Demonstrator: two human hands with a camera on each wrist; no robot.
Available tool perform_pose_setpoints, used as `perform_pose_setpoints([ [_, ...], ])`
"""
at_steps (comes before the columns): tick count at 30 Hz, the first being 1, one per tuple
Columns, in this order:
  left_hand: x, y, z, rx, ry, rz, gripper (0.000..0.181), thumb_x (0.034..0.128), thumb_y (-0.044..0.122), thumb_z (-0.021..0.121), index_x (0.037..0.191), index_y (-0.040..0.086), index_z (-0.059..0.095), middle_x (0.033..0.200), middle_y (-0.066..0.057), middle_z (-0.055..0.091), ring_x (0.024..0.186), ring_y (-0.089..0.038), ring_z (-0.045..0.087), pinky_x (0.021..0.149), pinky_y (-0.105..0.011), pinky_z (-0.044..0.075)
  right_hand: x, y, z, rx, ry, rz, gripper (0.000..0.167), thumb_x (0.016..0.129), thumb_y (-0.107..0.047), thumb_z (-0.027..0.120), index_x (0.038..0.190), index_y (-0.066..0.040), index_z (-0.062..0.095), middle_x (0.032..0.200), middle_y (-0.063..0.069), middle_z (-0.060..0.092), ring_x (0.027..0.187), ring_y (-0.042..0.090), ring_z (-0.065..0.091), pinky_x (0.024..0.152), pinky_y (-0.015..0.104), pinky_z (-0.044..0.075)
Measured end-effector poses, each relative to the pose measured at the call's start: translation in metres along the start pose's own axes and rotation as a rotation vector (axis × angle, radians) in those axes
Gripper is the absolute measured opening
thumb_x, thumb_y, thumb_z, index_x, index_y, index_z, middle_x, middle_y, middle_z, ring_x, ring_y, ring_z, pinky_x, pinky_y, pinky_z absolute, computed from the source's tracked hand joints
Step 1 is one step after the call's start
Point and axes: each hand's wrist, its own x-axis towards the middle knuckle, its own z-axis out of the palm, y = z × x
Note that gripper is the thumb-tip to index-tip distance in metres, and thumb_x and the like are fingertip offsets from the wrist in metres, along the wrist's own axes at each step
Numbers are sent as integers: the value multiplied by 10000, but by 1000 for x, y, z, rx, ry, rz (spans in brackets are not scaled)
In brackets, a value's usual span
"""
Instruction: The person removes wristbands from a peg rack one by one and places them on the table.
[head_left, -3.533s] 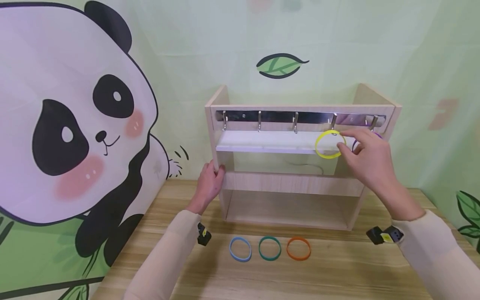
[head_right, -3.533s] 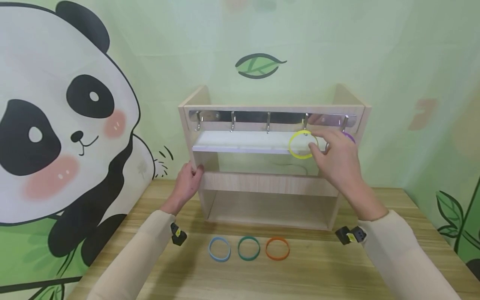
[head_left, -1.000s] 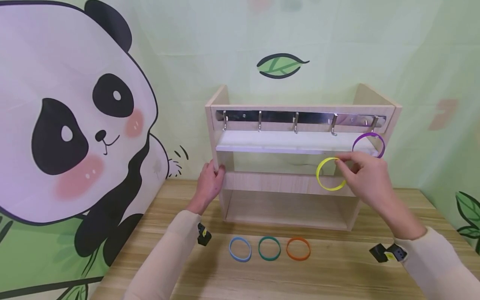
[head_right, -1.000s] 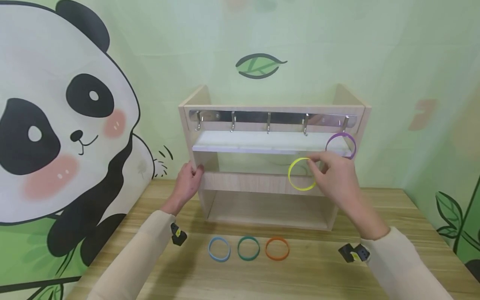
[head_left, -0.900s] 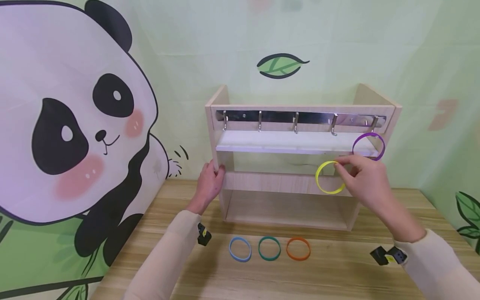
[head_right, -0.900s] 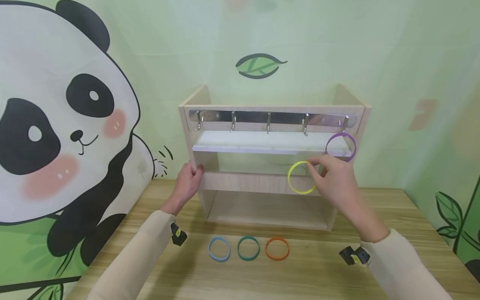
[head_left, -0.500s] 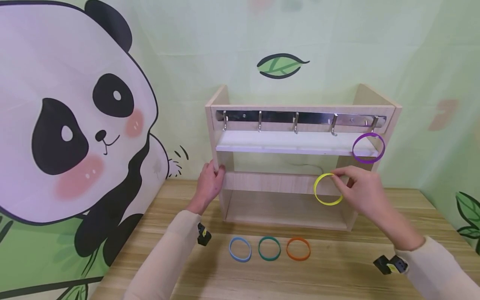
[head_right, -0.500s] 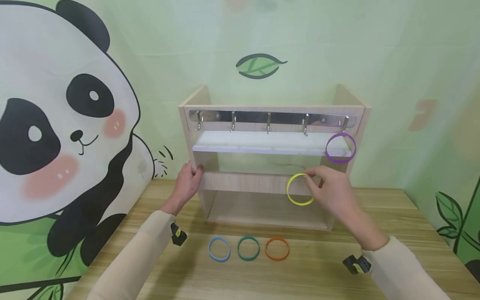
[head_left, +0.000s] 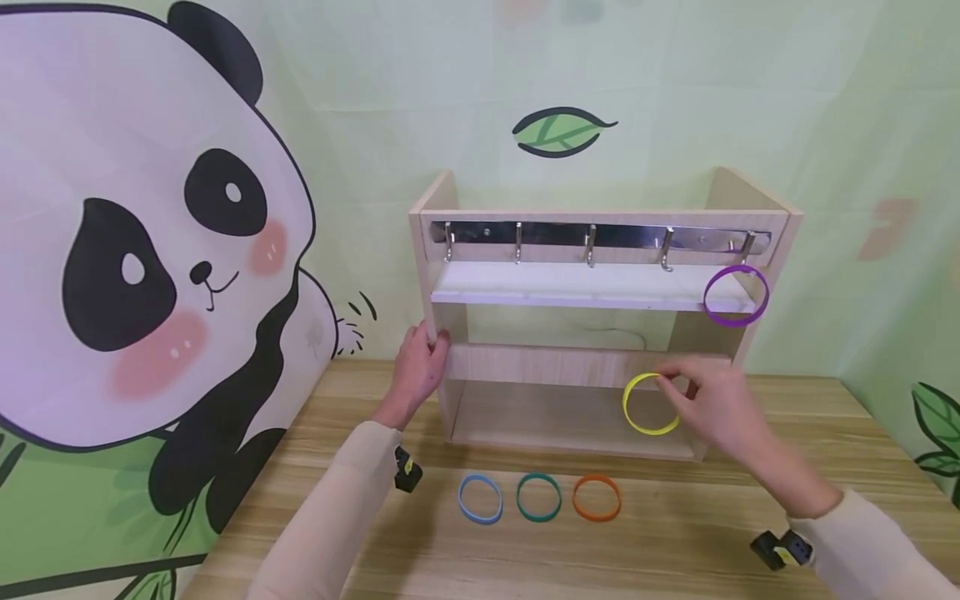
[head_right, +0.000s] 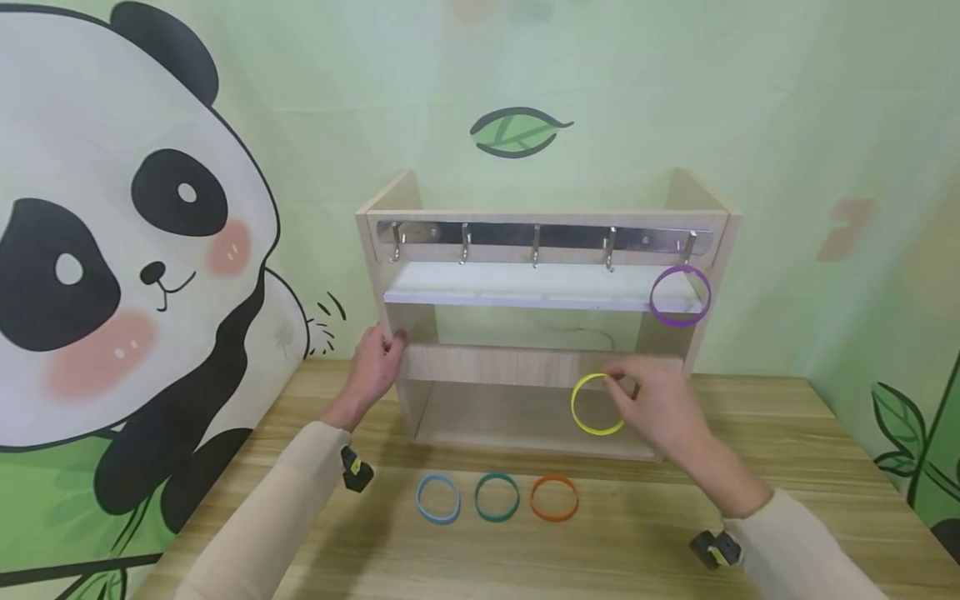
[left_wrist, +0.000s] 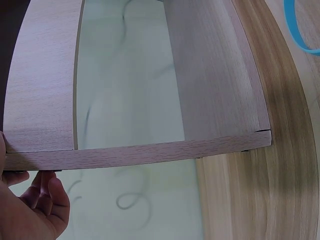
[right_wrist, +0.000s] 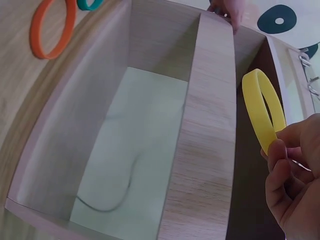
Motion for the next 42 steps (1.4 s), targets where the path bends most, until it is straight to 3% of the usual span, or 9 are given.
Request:
perform_pose_setpoints([
  [13,-2,0,-1,2,-12,-13,446,998,331,384,1373,98,444,1111,-151,487,1007,-291,512,815,-467,519,-20,4,12,-9,-76,64,101,764,-10,734,849,-63,728,683,-25,634,503,11,441,416,201,381],
  [26,-1,1,0,0,-18,-29,453,998,342,382,1385,112,430,1121,-143,480,1014,-292,517,822,-466,518,-35,10,25,18,-131,76,101,777,-9,722,856,-73,727,732,-18,662,498,-20,430,420,193,386],
  [32,-1,0,-1,4,-10,-18,450,999,337,377,1379,103,436,1114,-143,482,1014,-285,507,822,-460,517,-42,14,28,32,-200,131,87,794,-21,714,871,-60,725,747,-10,666,498,-9,422,419,202,379],
  [42,-2,1,-1,6,-3,-7,435,998,325,381,1367,107,452,1100,-149,489,998,-289,520,802,-455,523,-59,28,36,28,-275,170,73,804,-39,704,870,-62,726,765,-4,668,431,-9,302,389,209,316],
])
